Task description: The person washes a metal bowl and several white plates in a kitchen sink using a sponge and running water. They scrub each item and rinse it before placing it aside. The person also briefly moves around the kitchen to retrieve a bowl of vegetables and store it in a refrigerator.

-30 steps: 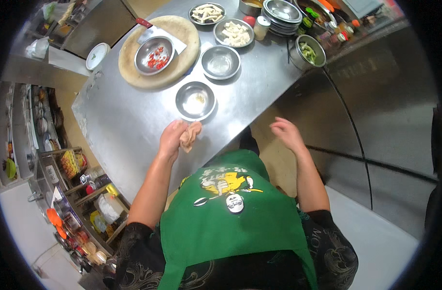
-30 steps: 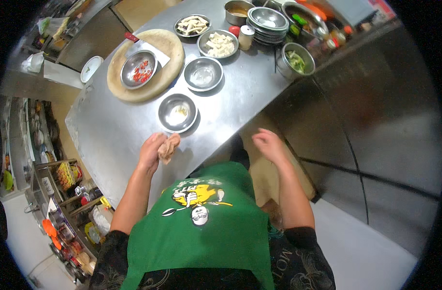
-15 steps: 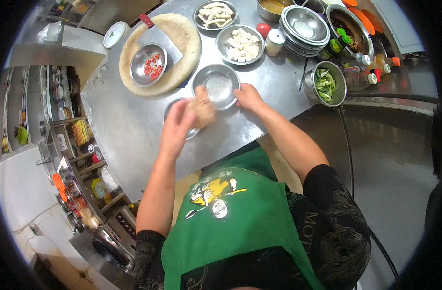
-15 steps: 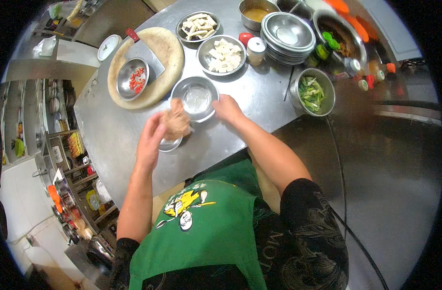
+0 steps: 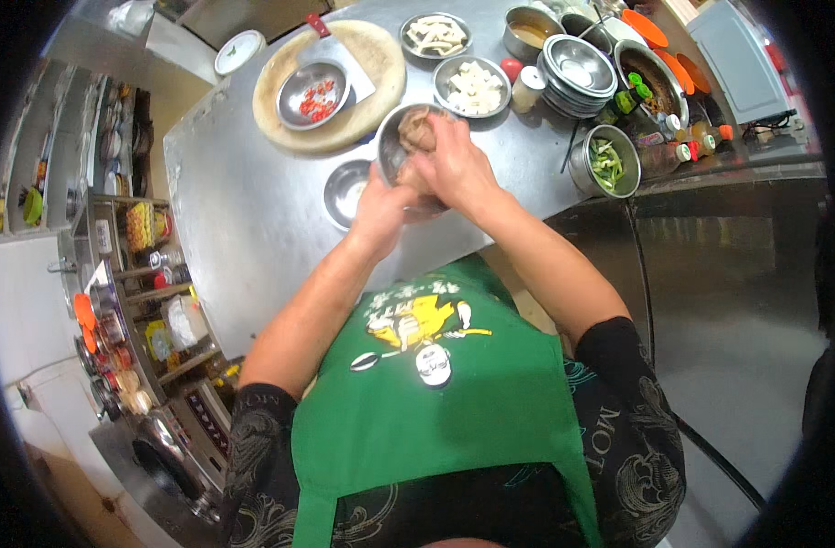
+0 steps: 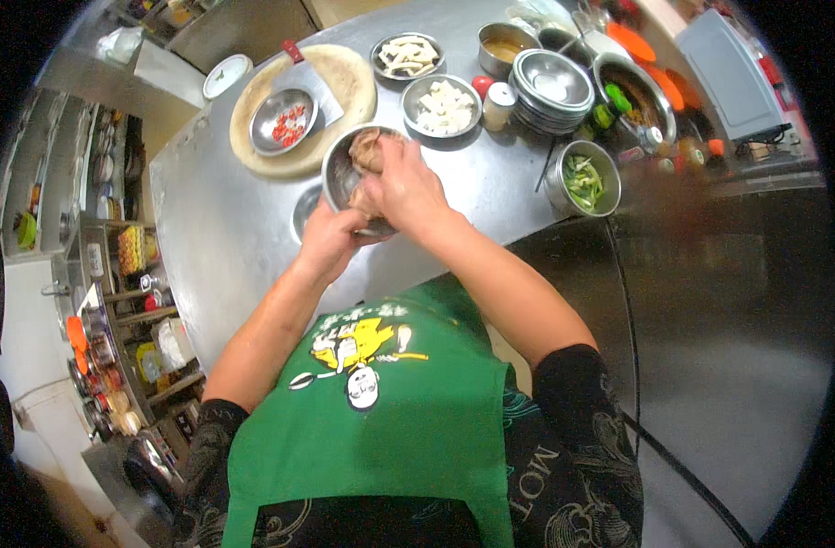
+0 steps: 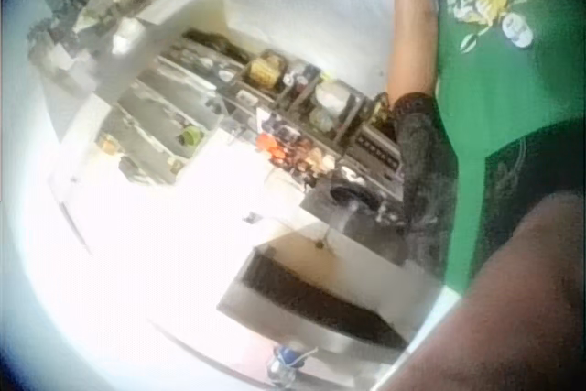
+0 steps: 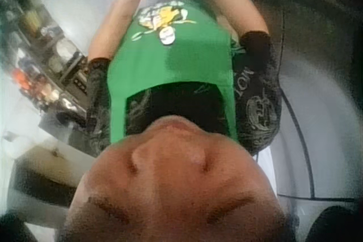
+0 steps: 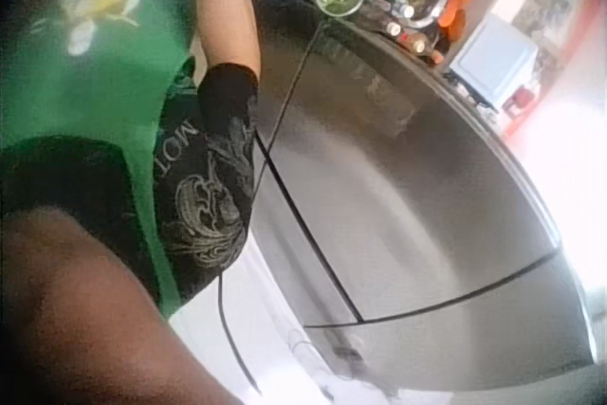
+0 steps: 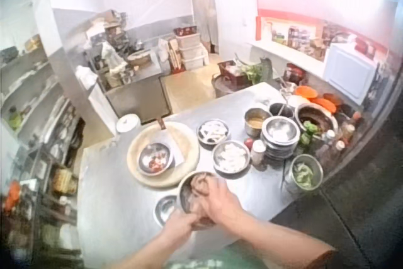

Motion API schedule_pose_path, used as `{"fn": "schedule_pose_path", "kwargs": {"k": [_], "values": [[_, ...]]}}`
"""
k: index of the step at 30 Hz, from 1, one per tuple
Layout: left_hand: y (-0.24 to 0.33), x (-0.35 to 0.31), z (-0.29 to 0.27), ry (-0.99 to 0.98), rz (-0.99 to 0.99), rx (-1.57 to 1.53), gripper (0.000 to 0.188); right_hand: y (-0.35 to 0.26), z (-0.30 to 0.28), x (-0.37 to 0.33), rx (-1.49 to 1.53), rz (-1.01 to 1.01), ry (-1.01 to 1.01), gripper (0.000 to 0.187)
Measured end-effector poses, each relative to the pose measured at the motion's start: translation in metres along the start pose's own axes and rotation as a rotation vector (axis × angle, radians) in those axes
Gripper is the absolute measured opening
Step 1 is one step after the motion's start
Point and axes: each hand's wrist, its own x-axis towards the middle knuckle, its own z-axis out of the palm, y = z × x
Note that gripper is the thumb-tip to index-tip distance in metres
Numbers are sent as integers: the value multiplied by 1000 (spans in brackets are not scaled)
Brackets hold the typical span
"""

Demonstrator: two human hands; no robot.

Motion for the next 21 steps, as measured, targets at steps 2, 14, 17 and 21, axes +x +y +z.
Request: {"fn": "schedule_pose_path", "kwargs": {"k": [2, 14, 17, 21], "values": [[6, -5, 2, -3, 10, -27, 50, -3, 17, 9, 40, -54, 233, 37], [41, -43, -32, -76, -68, -191, 52, -57, 2, 28, -97, -578, 47, 30], [38, -42, -61, -94, -75, -45, 54, -58, 19, 18, 28, -628, -545, 27], [22, -50, -88, 165, 83, 182, 55, -57, -9, 20, -586, -671, -809, 23]]}}
